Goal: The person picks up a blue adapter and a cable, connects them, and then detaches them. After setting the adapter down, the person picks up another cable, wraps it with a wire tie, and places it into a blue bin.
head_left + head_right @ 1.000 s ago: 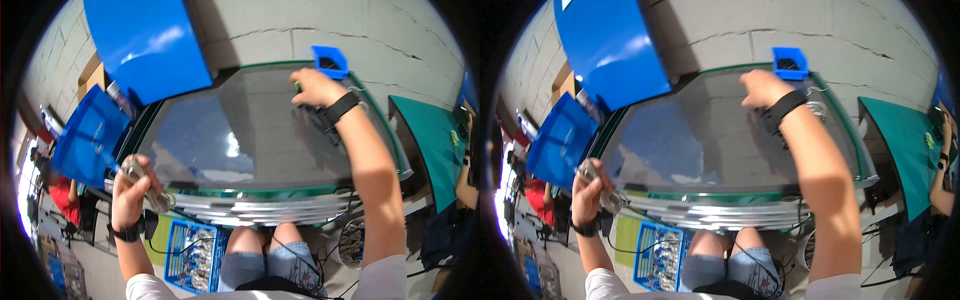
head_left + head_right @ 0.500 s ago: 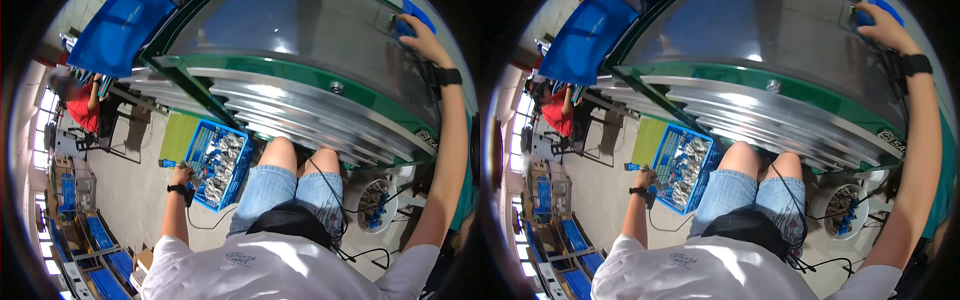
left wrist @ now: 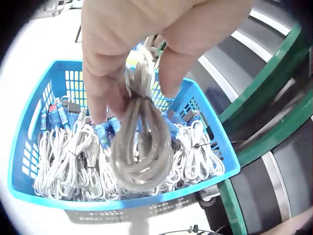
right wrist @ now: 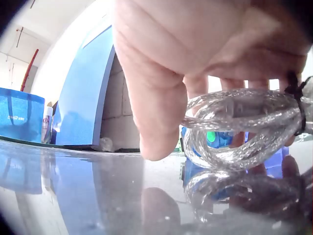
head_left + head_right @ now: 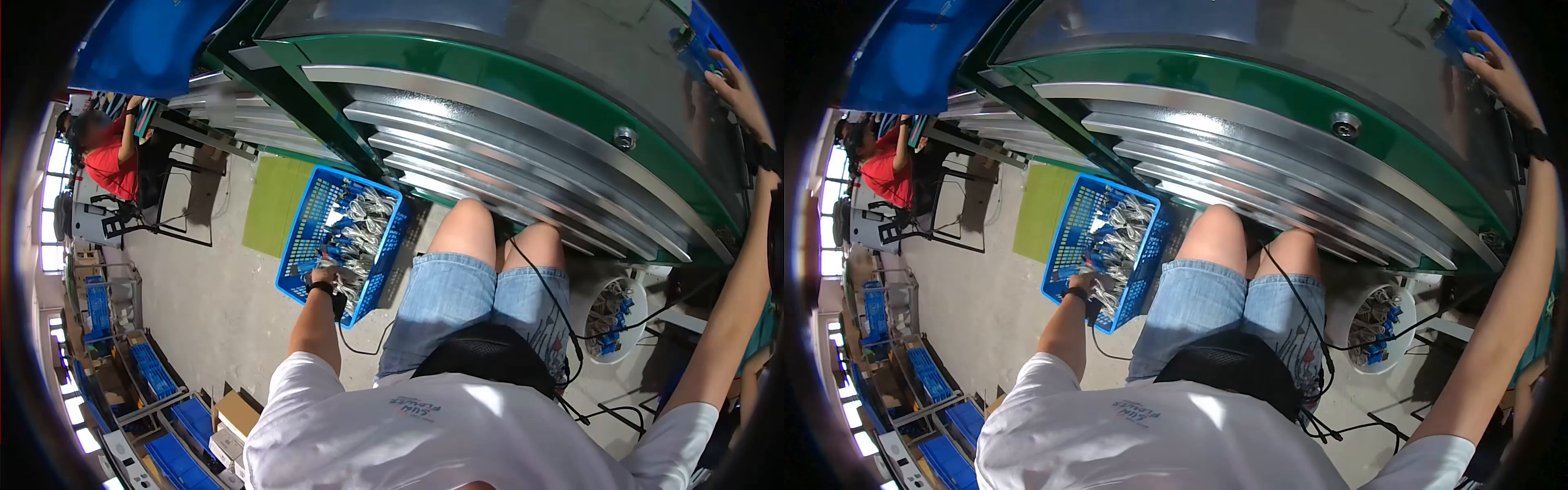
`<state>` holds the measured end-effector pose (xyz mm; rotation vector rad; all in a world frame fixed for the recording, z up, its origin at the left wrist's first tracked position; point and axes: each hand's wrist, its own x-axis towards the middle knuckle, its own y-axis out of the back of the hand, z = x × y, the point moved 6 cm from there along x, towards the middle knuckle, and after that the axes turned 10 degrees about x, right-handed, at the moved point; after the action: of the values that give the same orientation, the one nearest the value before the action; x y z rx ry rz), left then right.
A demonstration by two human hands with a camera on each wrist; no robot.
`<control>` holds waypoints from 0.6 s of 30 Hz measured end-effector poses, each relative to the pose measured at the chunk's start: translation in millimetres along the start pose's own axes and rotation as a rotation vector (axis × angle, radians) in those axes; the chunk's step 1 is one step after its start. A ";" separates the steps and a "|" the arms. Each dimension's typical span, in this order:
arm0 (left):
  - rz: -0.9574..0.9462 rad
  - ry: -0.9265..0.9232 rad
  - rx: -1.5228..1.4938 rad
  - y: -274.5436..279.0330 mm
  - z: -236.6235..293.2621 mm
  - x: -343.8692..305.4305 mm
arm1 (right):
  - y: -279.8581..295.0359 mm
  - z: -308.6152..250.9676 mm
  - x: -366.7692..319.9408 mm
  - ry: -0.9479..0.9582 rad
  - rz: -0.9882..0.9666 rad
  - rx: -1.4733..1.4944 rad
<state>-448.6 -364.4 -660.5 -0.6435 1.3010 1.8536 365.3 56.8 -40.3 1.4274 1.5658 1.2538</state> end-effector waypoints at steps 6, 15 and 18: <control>0.193 -0.208 0.592 -16.3 -19.0 10.6 | 3.4 13.6 2.7 0.017 0.065 0.049; 0.215 -0.825 -0.561 89.0 200.9 -121.1 | 6.3 -39.4 -28.0 -0.035 0.136 0.131; 0.236 -1.268 -0.580 124.1 333.0 -295.2 | 12.4 -48.6 -28.8 0.032 0.256 -0.037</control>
<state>-370.9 -164.3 -251.3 0.4582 -0.0047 2.1762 329.7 17.7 -16.8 1.6301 1.4051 1.4513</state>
